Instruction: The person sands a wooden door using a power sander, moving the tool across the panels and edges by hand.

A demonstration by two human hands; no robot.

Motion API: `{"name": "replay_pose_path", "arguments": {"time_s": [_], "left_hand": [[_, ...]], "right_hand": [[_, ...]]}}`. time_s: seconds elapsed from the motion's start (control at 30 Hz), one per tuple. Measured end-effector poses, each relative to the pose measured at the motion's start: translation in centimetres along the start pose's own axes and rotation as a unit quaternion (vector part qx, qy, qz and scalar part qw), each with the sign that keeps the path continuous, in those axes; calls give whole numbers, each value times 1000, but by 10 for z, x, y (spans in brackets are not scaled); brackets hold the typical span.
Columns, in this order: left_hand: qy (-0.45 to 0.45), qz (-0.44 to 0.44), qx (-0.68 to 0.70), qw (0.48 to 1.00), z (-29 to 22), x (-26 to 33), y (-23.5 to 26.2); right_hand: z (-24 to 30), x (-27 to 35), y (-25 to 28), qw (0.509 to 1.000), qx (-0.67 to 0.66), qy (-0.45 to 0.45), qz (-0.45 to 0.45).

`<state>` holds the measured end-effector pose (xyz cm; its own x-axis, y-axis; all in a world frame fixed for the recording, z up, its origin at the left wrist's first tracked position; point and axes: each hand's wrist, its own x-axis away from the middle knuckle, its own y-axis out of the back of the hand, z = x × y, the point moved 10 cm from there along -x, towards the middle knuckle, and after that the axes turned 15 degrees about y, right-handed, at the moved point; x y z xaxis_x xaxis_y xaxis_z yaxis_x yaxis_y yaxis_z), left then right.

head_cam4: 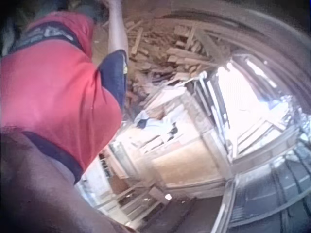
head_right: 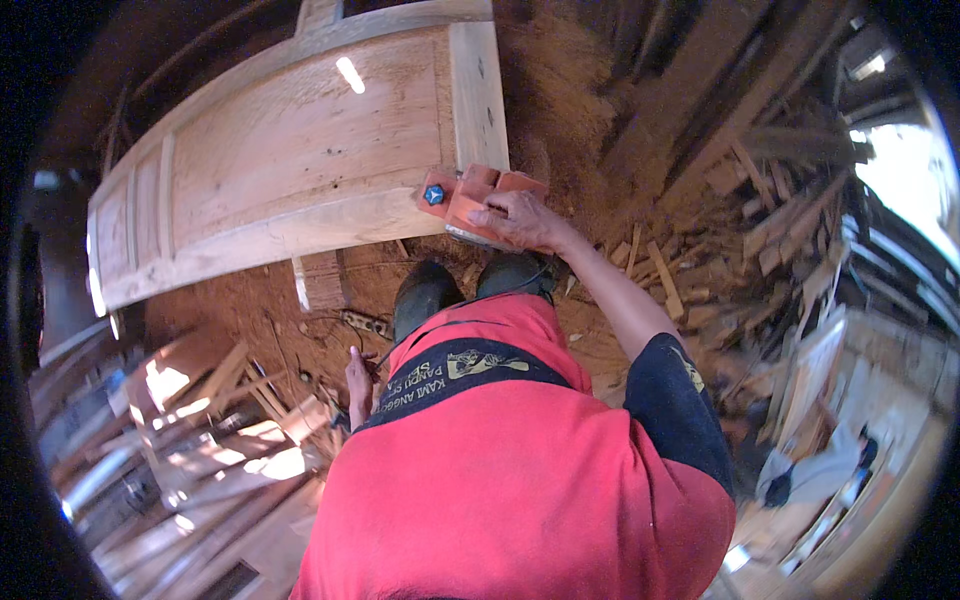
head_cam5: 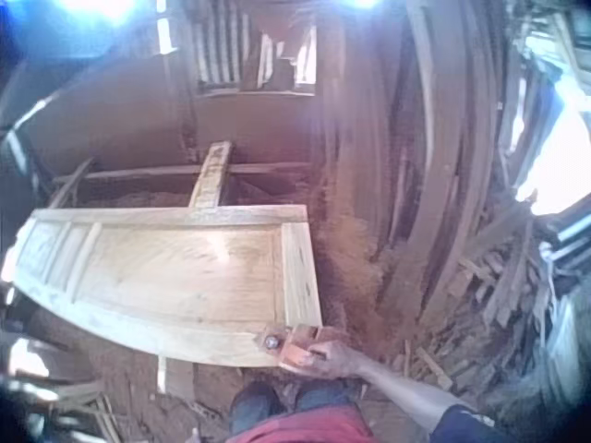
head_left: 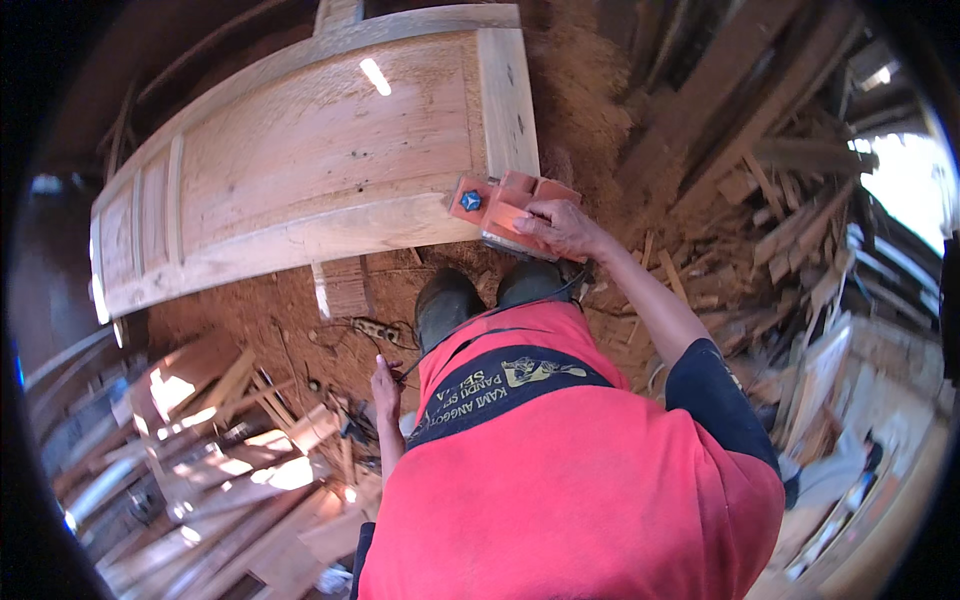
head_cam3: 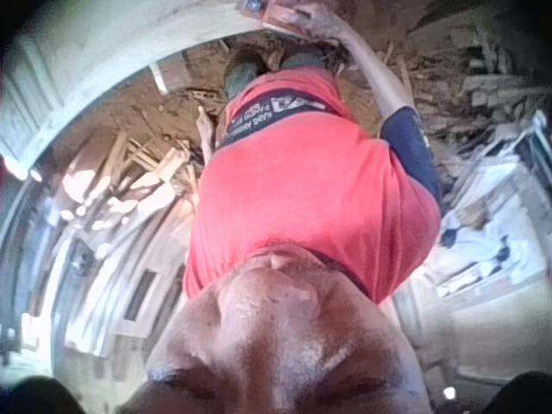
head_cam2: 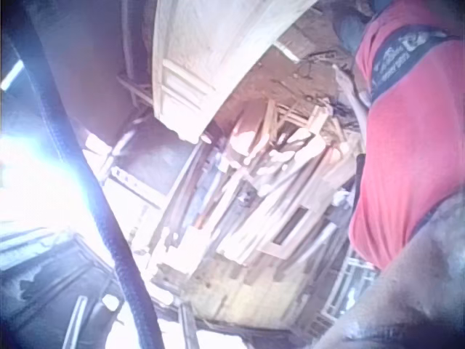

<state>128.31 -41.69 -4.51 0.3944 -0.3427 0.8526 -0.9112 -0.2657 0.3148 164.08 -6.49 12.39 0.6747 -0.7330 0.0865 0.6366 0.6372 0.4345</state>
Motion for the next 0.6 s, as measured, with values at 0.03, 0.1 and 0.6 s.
{"name": "replay_pose_path", "arguments": {"time_s": [0.03, 0.1, 0.6], "left_hand": [[14, 4, 10, 1000, 9, 11, -11], [28, -19, 38, 999, 4, 41, -33], [13, -39, 89, 995, -14, 85, -114]], "right_hand": [[-6, -5, 1, 999, 4, 18, 36], [-18, -7, 9, 996, 10, 38, 85], [-68, 15, 68, 985, -48, 72, 153]]}}
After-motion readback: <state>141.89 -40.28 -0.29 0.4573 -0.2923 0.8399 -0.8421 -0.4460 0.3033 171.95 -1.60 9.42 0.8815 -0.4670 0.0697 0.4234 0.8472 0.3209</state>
